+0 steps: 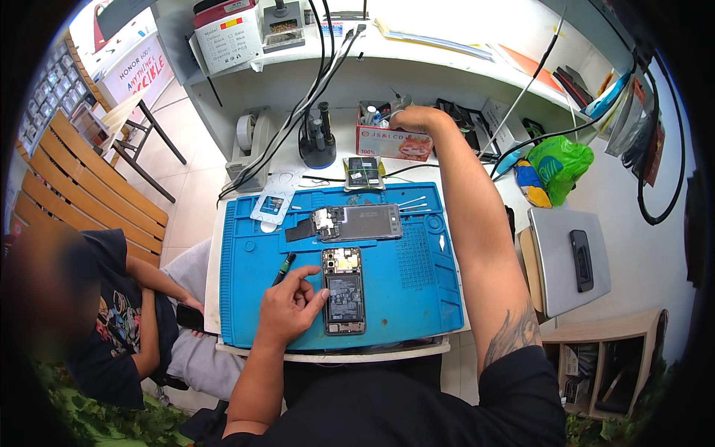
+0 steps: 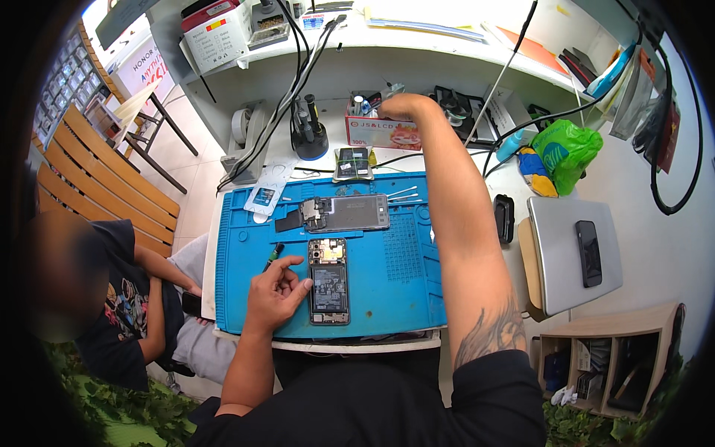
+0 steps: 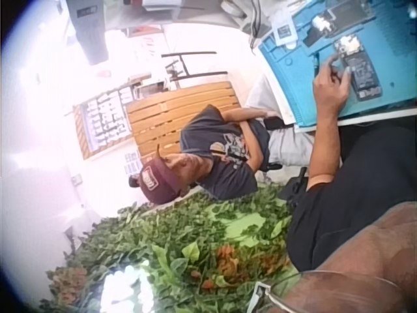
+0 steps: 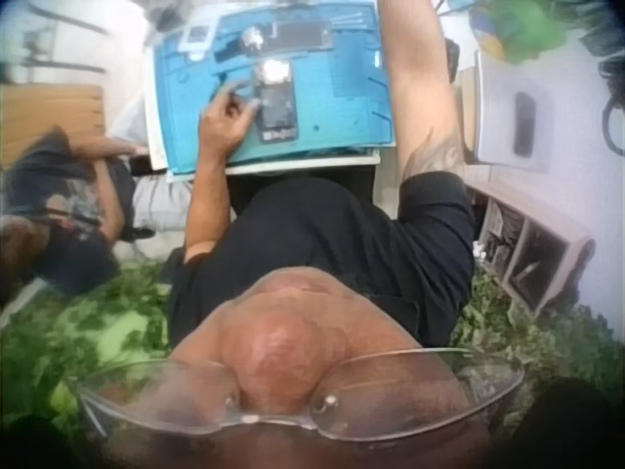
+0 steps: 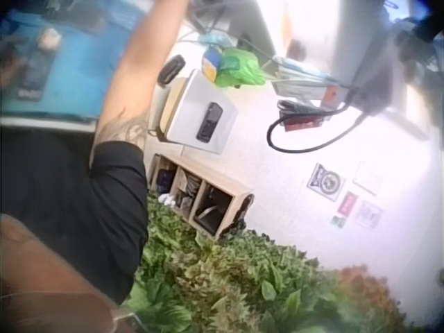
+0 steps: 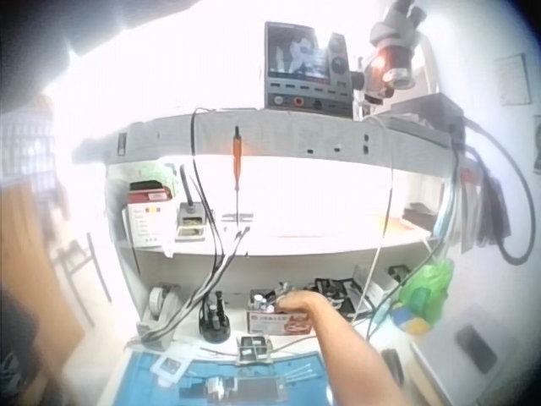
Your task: The person removes a battery from a mobile phone and replaces it with a new one using a small tool and a blue hand pump.
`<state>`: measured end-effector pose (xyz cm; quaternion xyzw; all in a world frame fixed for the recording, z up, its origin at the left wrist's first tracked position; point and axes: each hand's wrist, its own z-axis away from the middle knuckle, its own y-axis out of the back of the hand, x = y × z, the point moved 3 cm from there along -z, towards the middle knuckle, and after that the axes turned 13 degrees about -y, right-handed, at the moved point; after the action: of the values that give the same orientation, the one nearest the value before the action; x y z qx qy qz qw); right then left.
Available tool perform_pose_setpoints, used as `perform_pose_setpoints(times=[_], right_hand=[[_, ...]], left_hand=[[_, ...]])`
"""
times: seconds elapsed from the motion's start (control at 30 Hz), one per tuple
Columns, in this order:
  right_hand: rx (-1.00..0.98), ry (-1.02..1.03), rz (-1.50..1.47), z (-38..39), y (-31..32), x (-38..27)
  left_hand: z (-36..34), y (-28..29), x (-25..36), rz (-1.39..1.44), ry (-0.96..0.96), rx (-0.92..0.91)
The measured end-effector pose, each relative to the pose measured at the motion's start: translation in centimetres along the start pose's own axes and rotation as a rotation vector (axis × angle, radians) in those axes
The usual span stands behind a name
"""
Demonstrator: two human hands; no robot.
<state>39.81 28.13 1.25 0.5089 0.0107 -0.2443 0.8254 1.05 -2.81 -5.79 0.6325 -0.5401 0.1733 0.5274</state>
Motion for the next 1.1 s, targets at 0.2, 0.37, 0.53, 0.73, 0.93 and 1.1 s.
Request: perform_pose_setpoints(times=[0.2, 0.37, 0.53, 0.73, 0.93, 1.1], right_hand=[[-0.094, -0.121, -0.219, 4.3, -0.3, -2.0], [-0.117, -0.16, -0.275, 5.3, -0.2, -1.8], [-0.107, -0.148, -0.26, 5.1, -0.4, -3.0], [-0.169, 0.018, -0.23, -0.6, -0.6, -1.4], [-0.094, -0.107, -0.362, 1.3, -0.5, -1.8], [0.192, 0.048, -0.265, 0.9, 0.0, -1.0]], left_hand=[[0.3, 0.2, -0.1, -0.009, 0.01, 0.006], [0.2, 0.1, -0.2, -0.006, 0.01, 0.006], [0.5, 0.3, -0.3, -0.009, 0.015, 0.013], [0.2, 0.0, -0.2, -0.004, -0.002, 0.01], [0.4, 0.2, -0.3, -0.008, -0.01, 0.019], [0.3, 0.0, -0.2, 0.003, -0.011, 0.012]])
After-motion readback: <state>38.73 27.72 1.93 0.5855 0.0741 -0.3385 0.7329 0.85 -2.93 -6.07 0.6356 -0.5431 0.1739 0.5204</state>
